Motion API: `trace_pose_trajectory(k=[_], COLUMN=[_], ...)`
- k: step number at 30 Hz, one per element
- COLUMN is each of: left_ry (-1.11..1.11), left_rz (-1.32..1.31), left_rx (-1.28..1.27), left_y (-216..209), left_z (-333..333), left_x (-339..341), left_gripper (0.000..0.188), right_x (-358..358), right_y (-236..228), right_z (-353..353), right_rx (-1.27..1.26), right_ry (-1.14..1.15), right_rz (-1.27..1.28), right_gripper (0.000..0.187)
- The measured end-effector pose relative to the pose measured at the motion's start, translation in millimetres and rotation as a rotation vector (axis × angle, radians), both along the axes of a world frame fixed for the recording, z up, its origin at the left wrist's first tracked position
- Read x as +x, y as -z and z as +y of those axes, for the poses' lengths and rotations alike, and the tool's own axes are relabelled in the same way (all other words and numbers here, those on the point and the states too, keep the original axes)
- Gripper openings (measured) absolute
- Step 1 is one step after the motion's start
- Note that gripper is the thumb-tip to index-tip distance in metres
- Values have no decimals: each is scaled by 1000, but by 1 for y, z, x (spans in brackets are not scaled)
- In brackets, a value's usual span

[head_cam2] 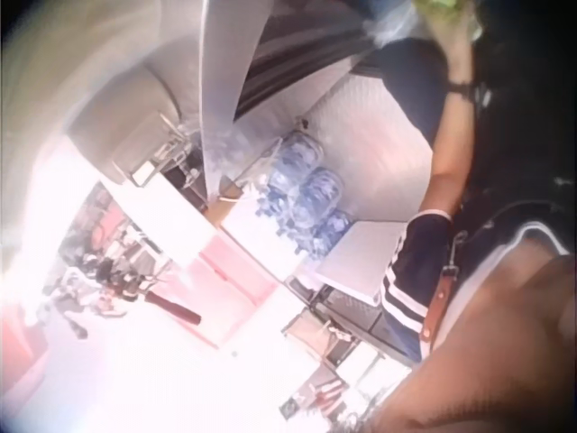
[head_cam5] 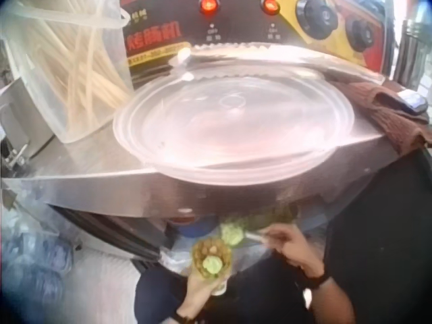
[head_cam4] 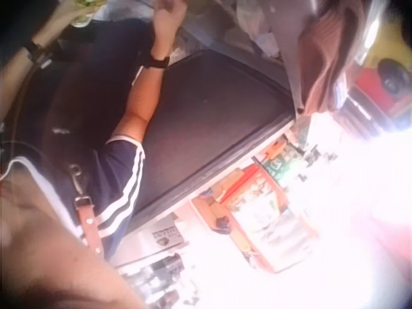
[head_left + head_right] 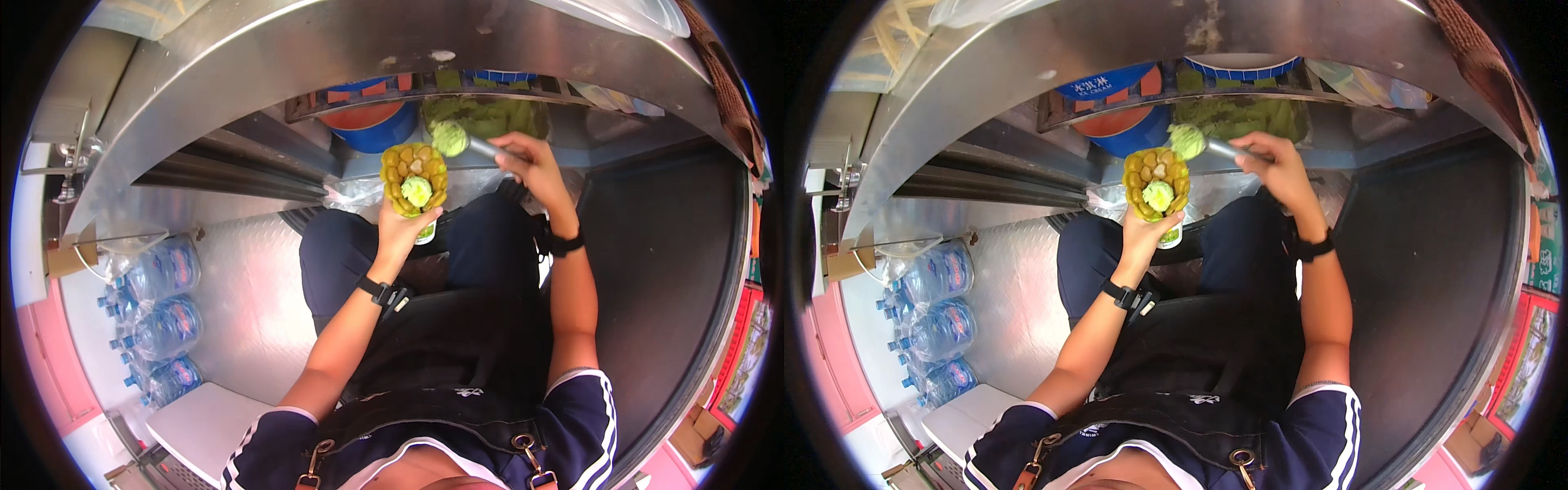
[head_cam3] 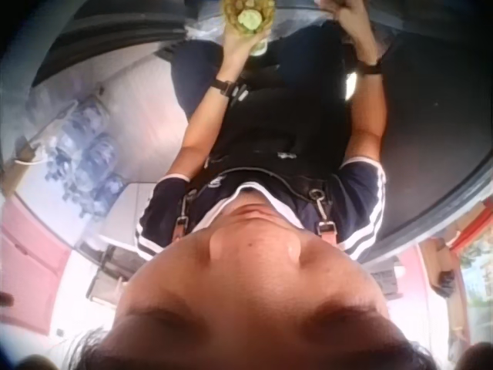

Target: The person removes a freshly cooked bubble waffle from a waffle iron and folds it into a cone shape. They then scoop green and white ice cream into the cone and drizzle a dark sauce over the top.

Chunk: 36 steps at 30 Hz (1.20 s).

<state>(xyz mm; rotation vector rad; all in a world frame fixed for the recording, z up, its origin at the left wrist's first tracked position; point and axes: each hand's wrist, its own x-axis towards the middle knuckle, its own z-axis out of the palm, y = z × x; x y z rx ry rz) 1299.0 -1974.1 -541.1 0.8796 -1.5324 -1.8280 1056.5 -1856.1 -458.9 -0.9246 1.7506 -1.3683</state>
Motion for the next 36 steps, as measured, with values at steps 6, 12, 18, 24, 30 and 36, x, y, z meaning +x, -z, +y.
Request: trace_pose_trajectory(k=[6, 12, 18, 24, 30, 36], left_ry=[7, 44, 27, -91, -103, -38], left_rz=[47, 50, 180, 185, 238, 200], left_rx=[47, 19, 127, 28, 62, 94], left_y=[-34, -49, -61, -65, -62, -58], left_z=[12, 18, 23, 33, 40, 36], left_x=[-3, -5, -9, -14, -14, -13], left_gripper=[68, 64, 63, 61, 46, 52], right_x=[77, 85, 85, 137, 134, 131], right_y=[-61, -76, -88, -79, -71, -72], right_z=[12, 18, 34, 47, 51, 53], right_rx=[16, -112, -129, 65, -28, 6], right_ry=[20, 79, 228, 217, 252, 158], right_rz=[908, 1431, 815, 144, 17, 139], right_gripper=[31, 36, 30, 19, 20, 22])
